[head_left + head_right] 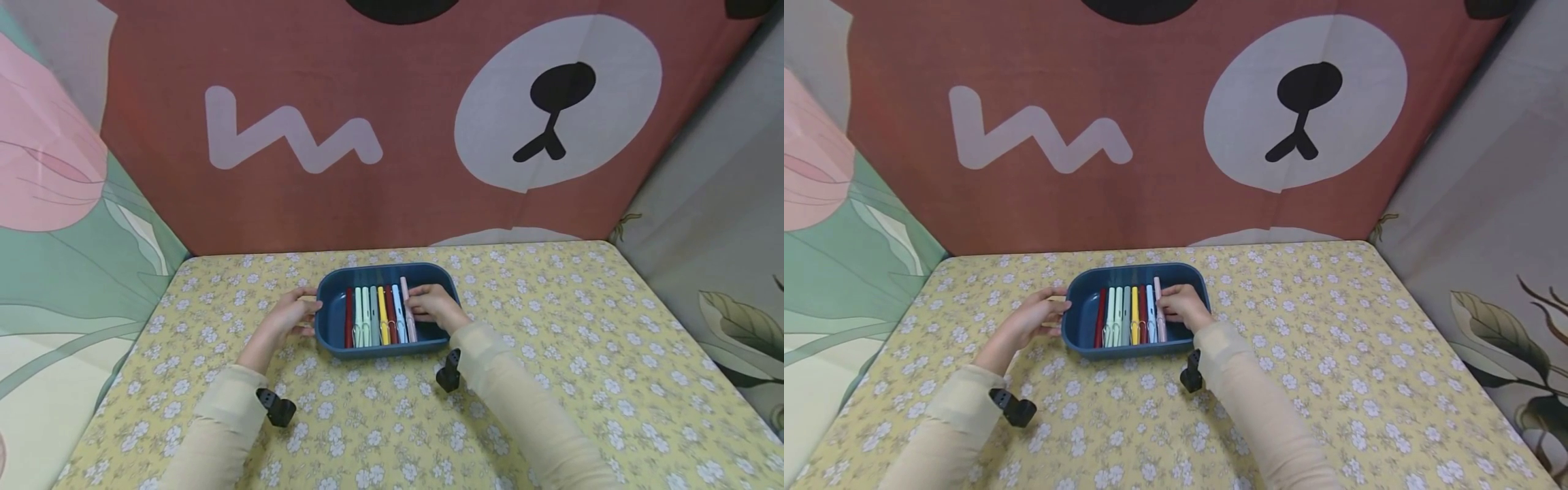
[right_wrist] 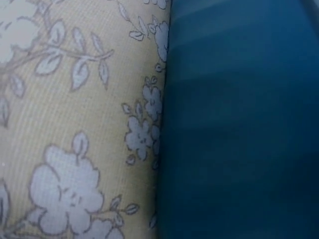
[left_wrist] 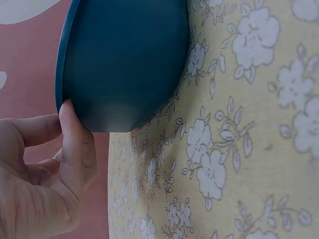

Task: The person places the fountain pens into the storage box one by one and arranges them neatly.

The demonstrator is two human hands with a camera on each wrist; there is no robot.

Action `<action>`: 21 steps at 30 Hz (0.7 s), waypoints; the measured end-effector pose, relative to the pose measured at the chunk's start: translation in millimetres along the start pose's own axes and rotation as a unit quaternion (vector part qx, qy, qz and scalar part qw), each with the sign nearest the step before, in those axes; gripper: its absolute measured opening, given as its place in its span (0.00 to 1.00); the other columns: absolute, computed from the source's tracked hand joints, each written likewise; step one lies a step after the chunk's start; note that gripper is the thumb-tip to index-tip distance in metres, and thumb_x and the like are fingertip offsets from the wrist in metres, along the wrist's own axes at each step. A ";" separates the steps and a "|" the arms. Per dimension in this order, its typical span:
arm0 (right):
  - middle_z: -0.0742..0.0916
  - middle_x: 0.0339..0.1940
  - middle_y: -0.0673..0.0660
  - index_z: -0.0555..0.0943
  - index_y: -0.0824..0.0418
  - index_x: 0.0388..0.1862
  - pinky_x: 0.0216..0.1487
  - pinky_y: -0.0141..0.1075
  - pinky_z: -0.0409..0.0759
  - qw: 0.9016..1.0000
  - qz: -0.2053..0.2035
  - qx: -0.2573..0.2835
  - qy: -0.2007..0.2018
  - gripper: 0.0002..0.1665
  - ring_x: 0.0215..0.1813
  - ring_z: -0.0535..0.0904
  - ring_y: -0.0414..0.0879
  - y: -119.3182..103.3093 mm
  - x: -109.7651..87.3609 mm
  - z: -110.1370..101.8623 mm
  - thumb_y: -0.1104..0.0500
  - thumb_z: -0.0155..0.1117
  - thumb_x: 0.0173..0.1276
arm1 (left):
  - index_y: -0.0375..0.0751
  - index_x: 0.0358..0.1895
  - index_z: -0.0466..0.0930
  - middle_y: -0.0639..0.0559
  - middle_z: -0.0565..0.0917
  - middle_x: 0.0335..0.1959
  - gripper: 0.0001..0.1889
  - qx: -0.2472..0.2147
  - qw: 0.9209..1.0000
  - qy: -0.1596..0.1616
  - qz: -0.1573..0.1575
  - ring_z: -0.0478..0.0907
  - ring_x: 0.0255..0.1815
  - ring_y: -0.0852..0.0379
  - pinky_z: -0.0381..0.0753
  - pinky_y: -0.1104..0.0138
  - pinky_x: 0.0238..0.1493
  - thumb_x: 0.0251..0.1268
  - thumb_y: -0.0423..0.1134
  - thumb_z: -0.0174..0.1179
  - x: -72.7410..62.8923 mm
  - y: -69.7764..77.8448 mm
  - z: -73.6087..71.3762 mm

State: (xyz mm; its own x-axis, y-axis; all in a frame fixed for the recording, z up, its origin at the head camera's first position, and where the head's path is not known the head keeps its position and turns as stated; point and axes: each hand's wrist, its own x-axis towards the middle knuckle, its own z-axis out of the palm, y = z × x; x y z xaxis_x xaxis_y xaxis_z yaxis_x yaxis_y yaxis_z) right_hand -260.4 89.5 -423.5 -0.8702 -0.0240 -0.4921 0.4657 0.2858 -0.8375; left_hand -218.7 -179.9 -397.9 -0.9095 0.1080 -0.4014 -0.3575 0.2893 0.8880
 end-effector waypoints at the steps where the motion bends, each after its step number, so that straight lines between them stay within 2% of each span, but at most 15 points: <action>1: 0.82 0.55 0.66 0.74 0.68 0.59 0.51 0.40 0.84 1.000 -0.001 -0.001 -0.001 0.22 0.40 0.81 0.44 -0.3 -0.4 0.1 0.65 0.61 0.67 | 0.37 0.71 0.57 0.52 0.77 0.35 0.26 0.000 1.000 0.001 0.000 0.75 0.28 0.63 0.82 0.71 0.27 0.74 0.38 0.48 0.2 0.0 -0.1; 10: 0.83 0.54 0.66 0.75 0.68 0.57 0.52 0.41 0.83 1.000 -0.009 -0.014 -0.005 0.20 0.46 0.83 0.48 1.4 -2.6 0.5 0.64 0.61 0.67 | 0.38 0.70 0.58 0.54 0.77 0.31 0.25 0.002 1.000 0.005 -0.005 0.75 0.27 0.62 0.82 0.70 0.27 0.74 0.39 0.48 1.0 -1.6 0.7; 21: 0.83 0.52 0.64 0.75 0.68 0.57 0.50 0.39 0.83 0.999 -0.035 -0.033 -0.010 0.20 0.42 0.82 0.45 3.1 -5.9 -2.3 0.64 0.61 0.67 | 0.38 0.71 0.57 0.54 0.76 0.31 0.26 0.004 1.000 0.014 -0.014 0.75 0.27 0.63 0.82 0.70 0.29 0.73 0.38 0.48 2.9 -0.1 1.9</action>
State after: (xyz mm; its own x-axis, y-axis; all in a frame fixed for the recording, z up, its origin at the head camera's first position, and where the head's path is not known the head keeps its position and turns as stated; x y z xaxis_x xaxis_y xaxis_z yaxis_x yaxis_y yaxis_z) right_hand -254.2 92.8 -422.7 -0.8964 -0.0642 -0.4385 0.3923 0.3454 -0.8525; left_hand -220.8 -177.8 -399.6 -0.9049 0.0733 -0.4193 -0.3810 0.3000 0.8745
